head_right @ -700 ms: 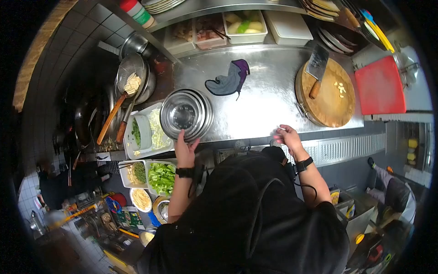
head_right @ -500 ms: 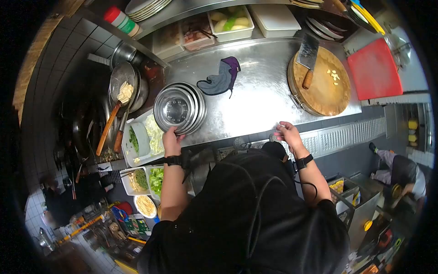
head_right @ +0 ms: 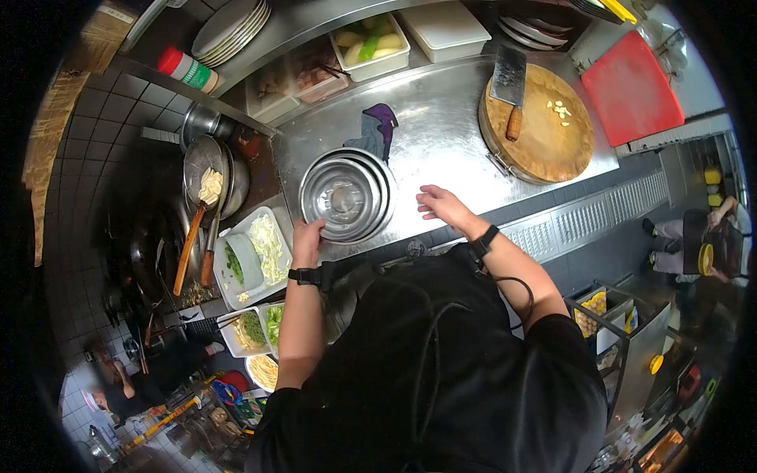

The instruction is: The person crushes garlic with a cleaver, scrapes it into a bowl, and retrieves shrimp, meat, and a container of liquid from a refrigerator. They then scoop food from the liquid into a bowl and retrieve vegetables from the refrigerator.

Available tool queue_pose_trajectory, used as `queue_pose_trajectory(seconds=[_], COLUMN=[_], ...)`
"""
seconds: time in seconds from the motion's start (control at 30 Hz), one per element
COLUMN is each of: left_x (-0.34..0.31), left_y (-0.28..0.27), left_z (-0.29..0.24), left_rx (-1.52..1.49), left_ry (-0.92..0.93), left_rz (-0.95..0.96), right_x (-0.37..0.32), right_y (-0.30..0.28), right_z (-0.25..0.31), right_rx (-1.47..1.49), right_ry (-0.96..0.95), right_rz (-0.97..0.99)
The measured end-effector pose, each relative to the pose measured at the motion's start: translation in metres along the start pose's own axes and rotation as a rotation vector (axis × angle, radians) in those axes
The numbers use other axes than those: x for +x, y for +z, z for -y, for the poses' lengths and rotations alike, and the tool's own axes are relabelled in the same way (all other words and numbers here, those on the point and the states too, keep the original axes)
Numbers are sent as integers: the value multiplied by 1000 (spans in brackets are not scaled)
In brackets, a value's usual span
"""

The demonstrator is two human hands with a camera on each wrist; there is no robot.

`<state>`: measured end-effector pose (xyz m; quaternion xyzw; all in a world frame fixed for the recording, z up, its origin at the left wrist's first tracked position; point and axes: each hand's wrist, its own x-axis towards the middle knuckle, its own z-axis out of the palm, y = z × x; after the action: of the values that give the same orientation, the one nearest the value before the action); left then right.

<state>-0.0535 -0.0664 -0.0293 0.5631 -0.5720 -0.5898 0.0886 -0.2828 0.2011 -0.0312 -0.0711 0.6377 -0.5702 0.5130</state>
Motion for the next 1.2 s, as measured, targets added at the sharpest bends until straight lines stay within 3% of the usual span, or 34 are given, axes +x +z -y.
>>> queue_pose_trajectory(seconds=[0.07, 0.1, 0.13, 0.2, 0.23, 0.57, 0.8, 0.97, 1.03, 1.2], left_x=[8, -3, -6, -10, -21, -58, -59, -54, -40, -34], left_y=[12, 12, 15, 22, 22, 16, 19, 21, 17, 18], left_z=[16, 1, 3, 8, -1, -73, -96, -102, -87, -76], left_rx=[-130, 72, 69, 599, 614, 757, 890, 964, 908, 822], left_ry=[116, 30, 27, 514, 609, 838, 1174, 1140, 914, 775], left_rz=[4, 29, 19, -321, -375, -492, -527, -499, -348, -301], right_x=[6, 10, 15, 16, 11, 4, 24, 4, 5, 1], right_y=[12, 16, 20, 23, 25, 26, 14, 11, 10, 5], right_z=[4, 3, 0, 0, 6, 21, -3, 14, 14, 16], right_rx=[12, -15, -42, -62, -110, -522, -376, -499, -461, -424], right_ry=[28, -5, -38, -53, -80, -374, -360, -389, -375, -325], right_rz=[53, 74, 95, 97, 66, -198, -217, -220, -231, -232])
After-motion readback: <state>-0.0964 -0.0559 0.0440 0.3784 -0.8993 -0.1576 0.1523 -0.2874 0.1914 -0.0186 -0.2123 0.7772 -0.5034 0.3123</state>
